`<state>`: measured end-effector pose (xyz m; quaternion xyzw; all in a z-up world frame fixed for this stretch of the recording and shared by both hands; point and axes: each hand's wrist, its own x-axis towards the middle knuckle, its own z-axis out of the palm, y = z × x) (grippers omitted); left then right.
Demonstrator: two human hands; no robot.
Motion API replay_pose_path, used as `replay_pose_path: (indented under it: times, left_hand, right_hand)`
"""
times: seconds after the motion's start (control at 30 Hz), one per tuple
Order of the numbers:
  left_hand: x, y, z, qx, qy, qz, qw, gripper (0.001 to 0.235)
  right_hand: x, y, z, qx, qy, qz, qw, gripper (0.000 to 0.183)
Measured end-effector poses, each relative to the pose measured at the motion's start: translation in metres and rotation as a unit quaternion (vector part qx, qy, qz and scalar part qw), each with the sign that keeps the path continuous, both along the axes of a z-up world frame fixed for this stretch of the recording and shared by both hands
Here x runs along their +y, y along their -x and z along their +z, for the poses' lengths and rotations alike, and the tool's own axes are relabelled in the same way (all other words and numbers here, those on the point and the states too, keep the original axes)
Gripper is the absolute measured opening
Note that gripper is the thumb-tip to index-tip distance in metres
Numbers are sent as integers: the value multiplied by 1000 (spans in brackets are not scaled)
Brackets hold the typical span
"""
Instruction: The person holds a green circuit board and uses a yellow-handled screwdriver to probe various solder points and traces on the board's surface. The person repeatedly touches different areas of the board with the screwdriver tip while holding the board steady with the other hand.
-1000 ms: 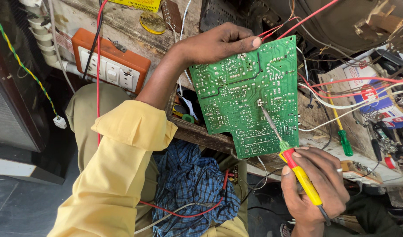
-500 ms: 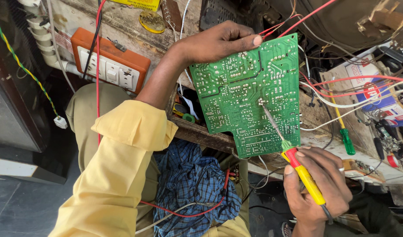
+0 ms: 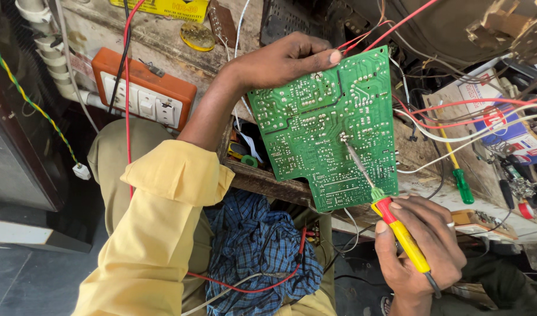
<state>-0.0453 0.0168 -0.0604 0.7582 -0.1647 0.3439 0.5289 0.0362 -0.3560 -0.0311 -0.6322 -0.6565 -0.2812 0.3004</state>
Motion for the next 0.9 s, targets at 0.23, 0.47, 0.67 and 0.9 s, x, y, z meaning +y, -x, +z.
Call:
replay_pose_path:
  times: [0.23,0.47,0.67,0.9]
  left_hand:
    - [-1,2,0,5,-36,66,997,60]
    - [-5,7,4,4,-22,45,999,61]
    - [-7,10,6,23,4,19,1000,59]
    - [-7,9,6,24,5,13,1000,57]
  right_hand:
    - [-1,1,0,15,-6,-14,1000,28]
    - [1,-3,2,9,-20,10,1000,27]
    - [3,-3,1,16,-23,22,999,25]
    - [3,-2,3,22,-27,16,999,26]
